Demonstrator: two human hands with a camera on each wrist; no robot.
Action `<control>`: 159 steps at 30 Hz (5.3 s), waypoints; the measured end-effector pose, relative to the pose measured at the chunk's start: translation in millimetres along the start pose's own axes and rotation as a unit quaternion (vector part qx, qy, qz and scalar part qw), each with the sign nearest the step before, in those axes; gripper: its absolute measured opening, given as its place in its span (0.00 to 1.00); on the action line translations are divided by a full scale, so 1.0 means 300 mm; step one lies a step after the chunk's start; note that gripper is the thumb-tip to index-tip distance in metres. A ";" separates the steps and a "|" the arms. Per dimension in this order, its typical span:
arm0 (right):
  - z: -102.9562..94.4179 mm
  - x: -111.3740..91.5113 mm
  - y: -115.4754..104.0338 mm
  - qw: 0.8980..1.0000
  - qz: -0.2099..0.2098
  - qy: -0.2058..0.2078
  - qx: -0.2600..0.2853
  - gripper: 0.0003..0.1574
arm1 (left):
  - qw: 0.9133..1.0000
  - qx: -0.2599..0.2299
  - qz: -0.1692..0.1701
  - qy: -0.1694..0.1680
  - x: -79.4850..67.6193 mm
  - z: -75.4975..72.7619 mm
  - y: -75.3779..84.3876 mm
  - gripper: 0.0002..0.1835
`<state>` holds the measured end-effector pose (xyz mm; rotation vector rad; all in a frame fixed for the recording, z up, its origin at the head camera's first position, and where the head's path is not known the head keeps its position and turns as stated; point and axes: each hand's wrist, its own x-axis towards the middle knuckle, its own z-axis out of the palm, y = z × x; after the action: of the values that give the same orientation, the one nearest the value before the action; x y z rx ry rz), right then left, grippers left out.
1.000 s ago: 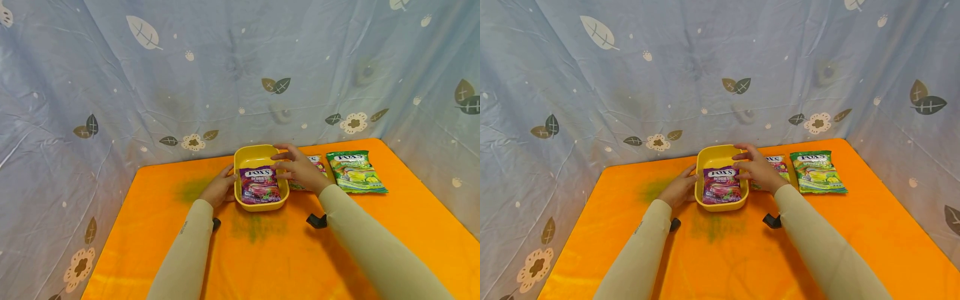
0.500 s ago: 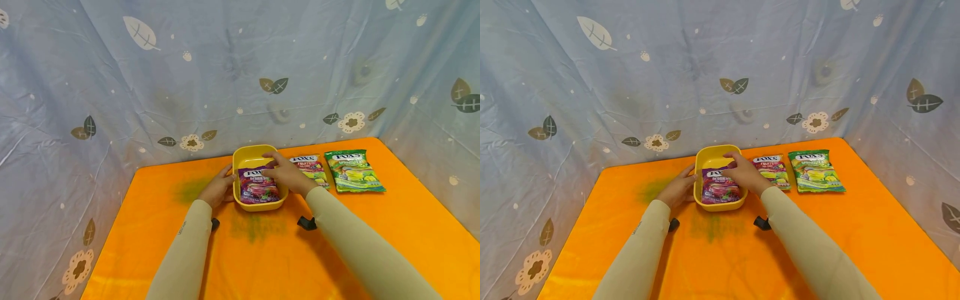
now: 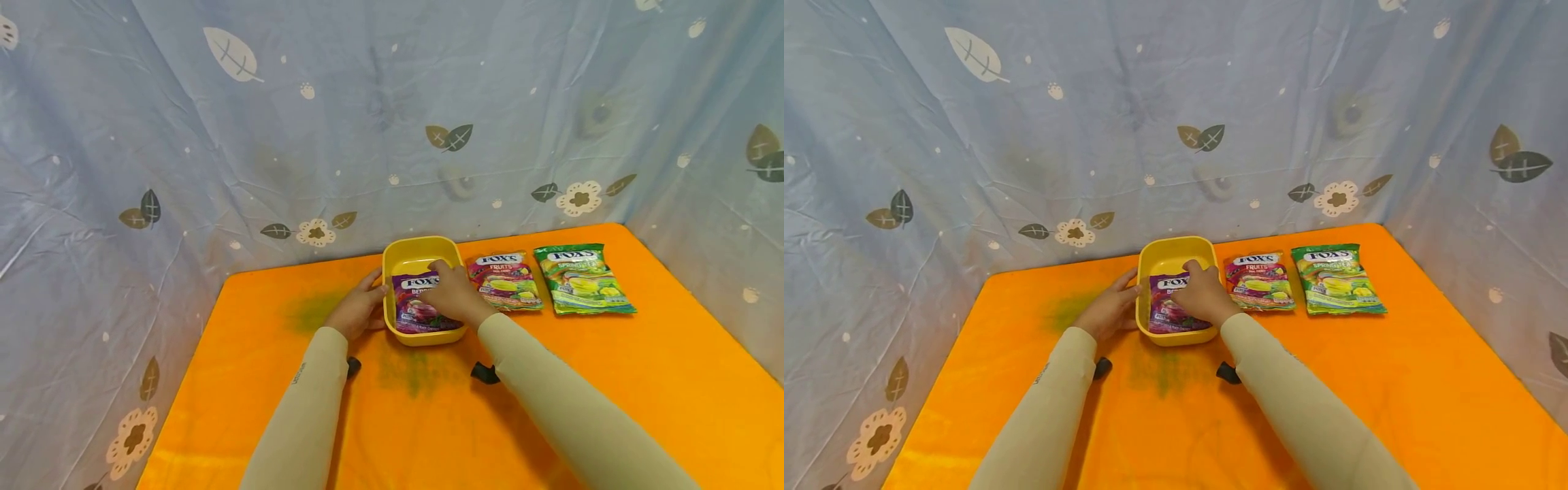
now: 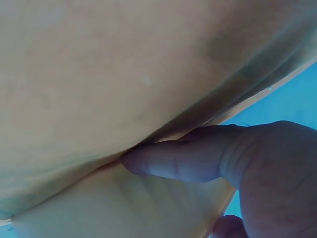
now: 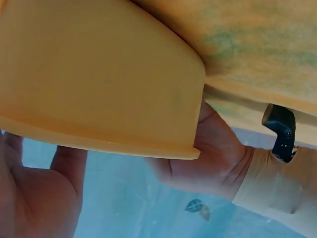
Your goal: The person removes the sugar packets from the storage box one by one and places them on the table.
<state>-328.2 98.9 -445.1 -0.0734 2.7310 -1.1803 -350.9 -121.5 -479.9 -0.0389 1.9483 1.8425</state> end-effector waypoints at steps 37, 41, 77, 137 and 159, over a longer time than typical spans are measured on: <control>0.028 0.025 0.012 0.961 0.064 -0.064 0.261 0.36 | 0.999 -0.040 -0.001 -0.020 0.007 0.004 0.005 0.32; 0.026 0.025 0.007 0.962 0.067 -0.076 0.253 0.34 | 0.999 -0.044 -0.001 -0.025 0.008 0.003 0.004 0.32; 0.048 0.009 0.010 0.973 -0.002 -0.002 0.229 0.20 | 1.000 0.002 -0.005 -0.009 0.015 -0.006 0.004 0.31; -0.390 -0.268 0.187 0.982 -0.058 0.119 0.137 0.26 | 1.000 -0.013 0.003 -0.028 -0.005 0.008 0.011 0.31; -0.323 -0.445 0.371 0.990 -0.056 0.078 0.102 0.22 | 0.998 -0.034 0.012 -0.047 -0.010 0.019 0.012 0.32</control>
<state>-210.9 259.6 -443.2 -0.1156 2.7489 -1.5524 -347.6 -116.6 -475.5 0.0500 1.8291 1.8919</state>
